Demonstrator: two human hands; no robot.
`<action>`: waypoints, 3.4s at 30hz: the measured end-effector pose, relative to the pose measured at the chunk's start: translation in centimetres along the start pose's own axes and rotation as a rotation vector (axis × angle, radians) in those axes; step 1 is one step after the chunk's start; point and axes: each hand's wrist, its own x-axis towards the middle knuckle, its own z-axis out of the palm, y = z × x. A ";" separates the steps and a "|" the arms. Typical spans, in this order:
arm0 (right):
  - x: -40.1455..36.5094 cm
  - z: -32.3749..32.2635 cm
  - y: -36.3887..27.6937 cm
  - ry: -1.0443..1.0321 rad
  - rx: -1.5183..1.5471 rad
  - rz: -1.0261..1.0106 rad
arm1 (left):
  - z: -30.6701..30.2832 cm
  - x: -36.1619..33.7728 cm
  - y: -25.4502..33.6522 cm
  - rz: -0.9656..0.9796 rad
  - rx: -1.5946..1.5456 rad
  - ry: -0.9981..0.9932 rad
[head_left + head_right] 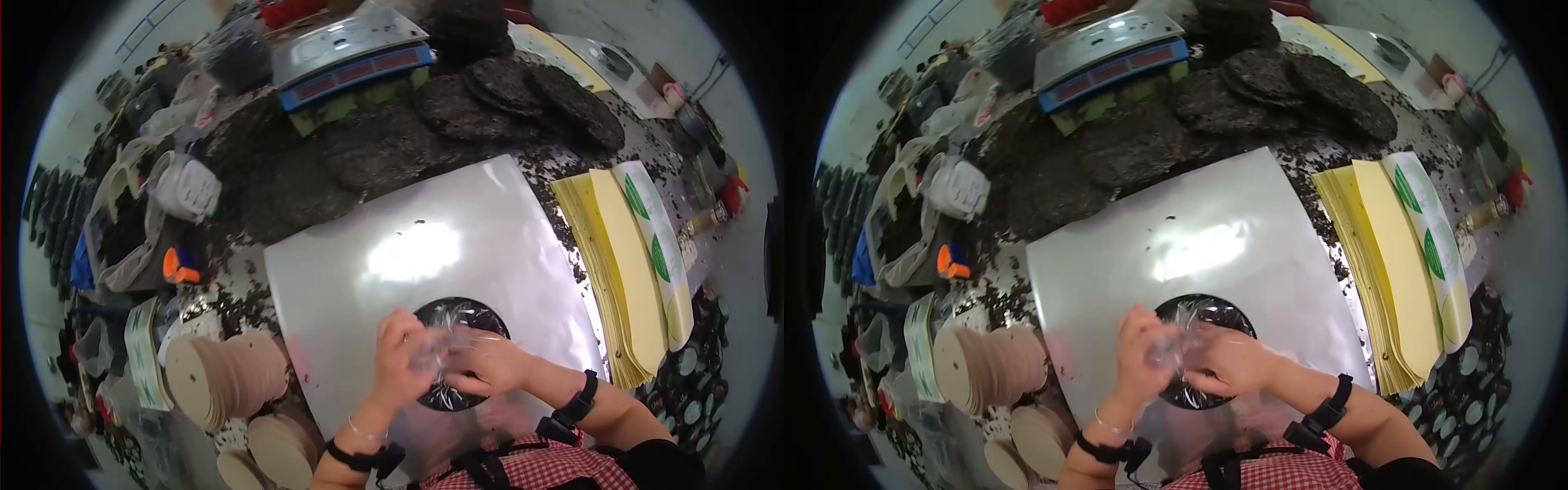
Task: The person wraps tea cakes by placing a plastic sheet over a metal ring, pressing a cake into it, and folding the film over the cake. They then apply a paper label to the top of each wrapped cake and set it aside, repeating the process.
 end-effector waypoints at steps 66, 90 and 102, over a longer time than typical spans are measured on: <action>-2.1 -2.1 -7.1 0.070 -0.254 0.405 | 3.7 -2.9 4.7 -0.636 -0.546 -0.137; -3.5 2.4 -3.1 -0.332 0.093 -0.154 | 0.5 -4.3 -0.4 -0.766 -1.071 0.088; -32.1 13.6 -6.9 0.693 0.854 0.308 | 6.8 -5.3 10.4 -0.887 -0.832 0.363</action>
